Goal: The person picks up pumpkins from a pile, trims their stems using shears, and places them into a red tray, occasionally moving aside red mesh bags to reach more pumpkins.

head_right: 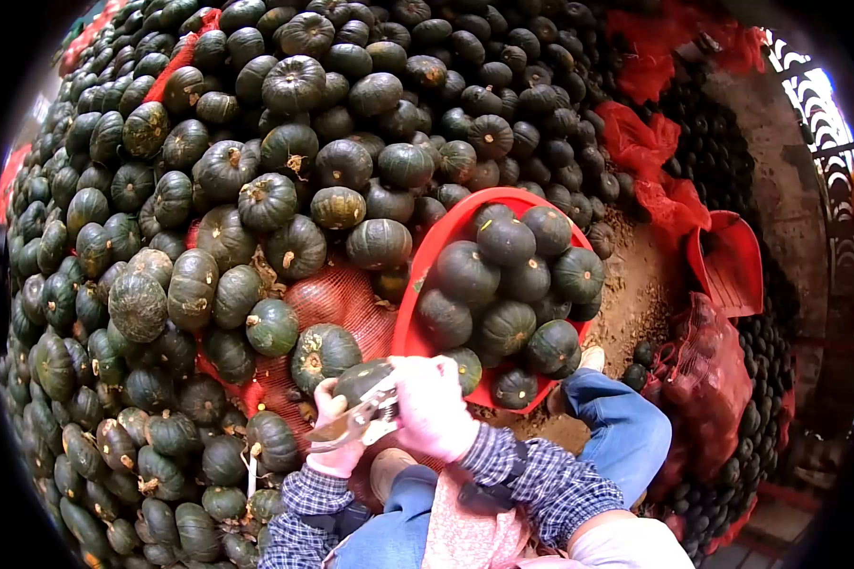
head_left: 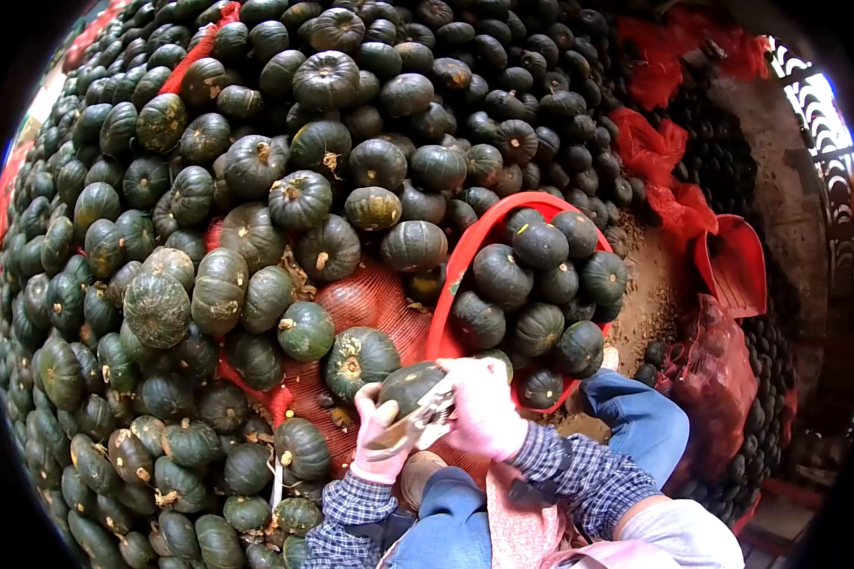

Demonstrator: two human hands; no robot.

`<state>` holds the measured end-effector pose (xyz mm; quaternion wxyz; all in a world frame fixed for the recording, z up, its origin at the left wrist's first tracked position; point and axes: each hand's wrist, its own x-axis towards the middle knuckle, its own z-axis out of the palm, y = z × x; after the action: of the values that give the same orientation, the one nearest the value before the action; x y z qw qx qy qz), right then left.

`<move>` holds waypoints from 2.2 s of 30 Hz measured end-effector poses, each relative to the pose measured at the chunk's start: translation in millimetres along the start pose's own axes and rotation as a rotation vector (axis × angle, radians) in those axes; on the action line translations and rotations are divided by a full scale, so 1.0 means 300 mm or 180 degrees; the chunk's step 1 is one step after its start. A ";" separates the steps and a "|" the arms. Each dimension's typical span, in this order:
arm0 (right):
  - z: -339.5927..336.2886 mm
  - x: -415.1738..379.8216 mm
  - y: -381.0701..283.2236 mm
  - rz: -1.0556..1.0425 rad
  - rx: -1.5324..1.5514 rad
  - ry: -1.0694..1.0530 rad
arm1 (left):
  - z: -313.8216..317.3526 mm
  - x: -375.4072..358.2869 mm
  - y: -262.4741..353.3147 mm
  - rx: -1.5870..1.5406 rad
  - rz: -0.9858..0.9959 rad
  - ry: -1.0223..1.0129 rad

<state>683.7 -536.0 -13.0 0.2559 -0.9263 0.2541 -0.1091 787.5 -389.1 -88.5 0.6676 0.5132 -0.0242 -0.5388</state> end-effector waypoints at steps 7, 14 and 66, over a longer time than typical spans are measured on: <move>-0.274 -0.109 0.176 0.2028 0.1133 0.0465 | 0.136 0.001 0.093 0.0315 -0.0605 -0.2340; -0.357 -0.311 1.074 0.2572 0.1288 0.0261 | 0.042 -0.059 0.128 0.1866 -0.0285 -0.1775; -0.189 -0.115 0.076 0.1439 0.2048 -0.0908 | -0.488 -0.233 0.487 0.1413 0.1174 0.1318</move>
<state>626.1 -558.5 20.2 0.5823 -0.7258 0.3661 0.0054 945.5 -256.3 -17.2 0.6165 0.7312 -0.0970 -0.2754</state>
